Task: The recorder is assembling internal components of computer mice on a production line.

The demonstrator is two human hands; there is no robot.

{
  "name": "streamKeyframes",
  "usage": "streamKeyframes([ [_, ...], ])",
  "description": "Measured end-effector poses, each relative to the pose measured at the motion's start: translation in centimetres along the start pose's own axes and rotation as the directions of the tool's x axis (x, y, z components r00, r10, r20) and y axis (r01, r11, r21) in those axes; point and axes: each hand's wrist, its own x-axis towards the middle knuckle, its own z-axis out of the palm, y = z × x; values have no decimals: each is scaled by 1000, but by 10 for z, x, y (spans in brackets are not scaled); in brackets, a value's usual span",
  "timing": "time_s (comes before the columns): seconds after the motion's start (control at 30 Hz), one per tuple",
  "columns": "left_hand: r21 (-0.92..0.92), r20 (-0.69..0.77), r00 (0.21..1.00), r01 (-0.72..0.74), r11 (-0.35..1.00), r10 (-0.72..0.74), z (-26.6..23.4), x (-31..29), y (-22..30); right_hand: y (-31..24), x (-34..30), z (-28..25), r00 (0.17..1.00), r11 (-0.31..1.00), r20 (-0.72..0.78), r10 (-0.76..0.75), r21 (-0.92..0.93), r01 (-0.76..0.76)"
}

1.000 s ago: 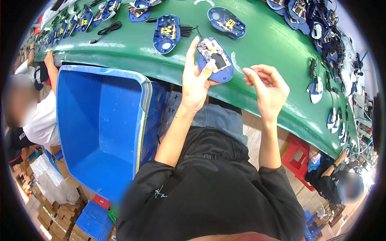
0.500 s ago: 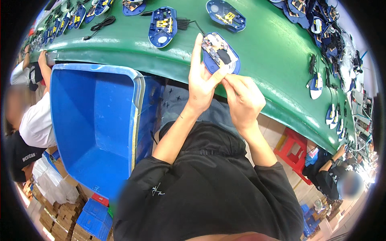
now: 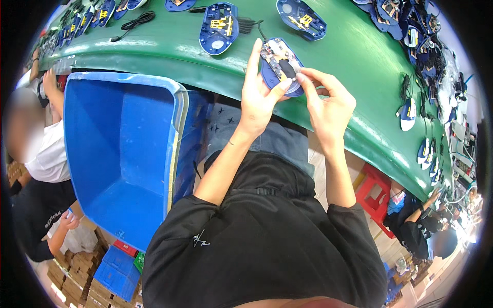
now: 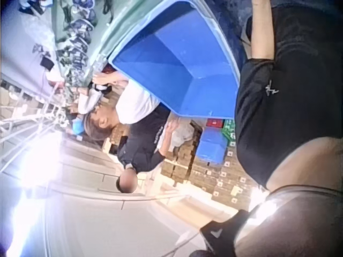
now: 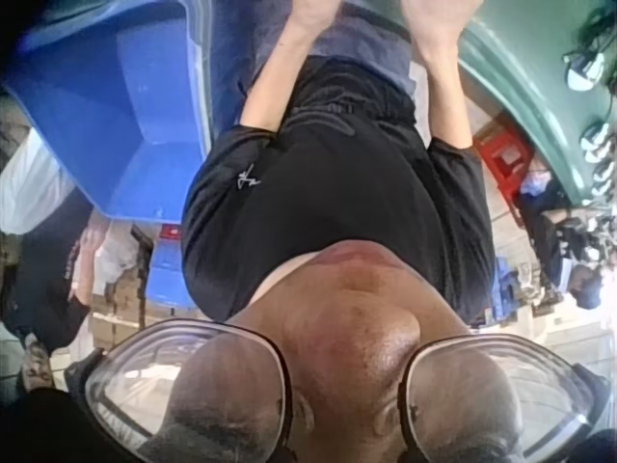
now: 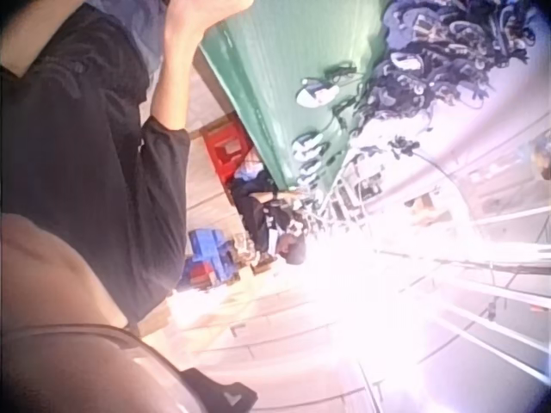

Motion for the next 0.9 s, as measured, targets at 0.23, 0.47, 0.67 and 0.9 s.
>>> streamKeyframes([
  [0.23, 167, 57, 995, -94, 981, 86, -3, 6, -2, -12, 6, 0, 979, 982, 84, 188, -28, -187],
  [0.47, 34, -18, 998, -57, 998, 58, -12, 10, -4, -1, 5, -3, 946, 891, 4, 325, 333, -307],
  [0.67, -7, -33, 999, -9, 1000, 9, -7, 5, 6, 0, -9, 11, 916, 864, 23, 400, 325, -385],
  [0.9, 46, 81, 990, -121, 992, 117, -7, 7, 6, -1, -13, 20, 926, 902, -86, 368, 276, -332],
])
